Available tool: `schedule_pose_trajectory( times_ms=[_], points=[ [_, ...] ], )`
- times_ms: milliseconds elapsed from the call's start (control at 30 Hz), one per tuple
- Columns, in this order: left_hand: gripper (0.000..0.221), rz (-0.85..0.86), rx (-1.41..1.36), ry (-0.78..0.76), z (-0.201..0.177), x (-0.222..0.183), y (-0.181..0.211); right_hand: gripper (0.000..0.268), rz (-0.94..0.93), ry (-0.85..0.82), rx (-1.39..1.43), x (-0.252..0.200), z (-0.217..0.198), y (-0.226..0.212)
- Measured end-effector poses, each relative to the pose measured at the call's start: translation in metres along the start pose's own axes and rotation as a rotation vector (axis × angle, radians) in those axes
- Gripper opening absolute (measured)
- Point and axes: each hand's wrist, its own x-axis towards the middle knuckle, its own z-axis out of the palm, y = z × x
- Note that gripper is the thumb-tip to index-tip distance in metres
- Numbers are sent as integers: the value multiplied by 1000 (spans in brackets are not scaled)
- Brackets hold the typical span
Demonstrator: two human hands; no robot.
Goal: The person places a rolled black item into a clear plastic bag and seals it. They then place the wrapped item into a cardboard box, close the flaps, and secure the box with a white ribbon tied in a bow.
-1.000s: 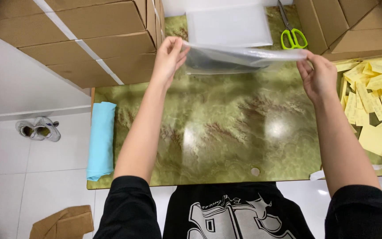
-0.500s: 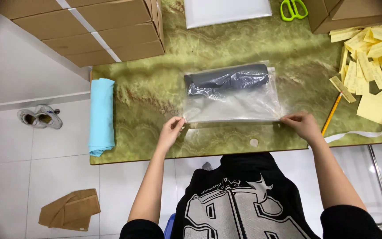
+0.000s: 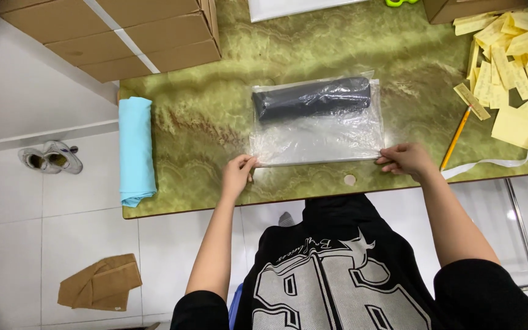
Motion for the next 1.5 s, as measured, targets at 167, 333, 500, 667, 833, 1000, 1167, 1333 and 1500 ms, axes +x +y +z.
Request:
schedule_pose_trajectory(
  times_ms=[167,333,500,667,833,1000,1167,1333,1500],
  points=[
    [28,-31,20,-171,-19,0,11,30,6,-65,-100,19,-19,19],
    [58,-183,76,-351,-36,17,49,29,38,-120,-536,30,-45,-17],
    [74,-110,-27,-42,-13,82,39,50,-151,58,-548,8,-27,-99],
    [86,-136,-98,42,10,87,68,44,-306,209,-356,74,-1,-106],
    [87,-214,-68,16,16,60,125,48,-316,227,-270,126,17,-88],
    [83,-235,-304,-54,11,63,131,59,-322,176,-81,67,35,-115],
    [79,-211,-323,-69,20,90,99,59,-307,176,-5,41,22,-113],
    [75,-120,-48,-2,28,92,86,56,-279,192,-104,43,16,-93],
    [96,-143,56,-1,19,77,102,67,-169,386,-355,41,13,-78]
  ],
)
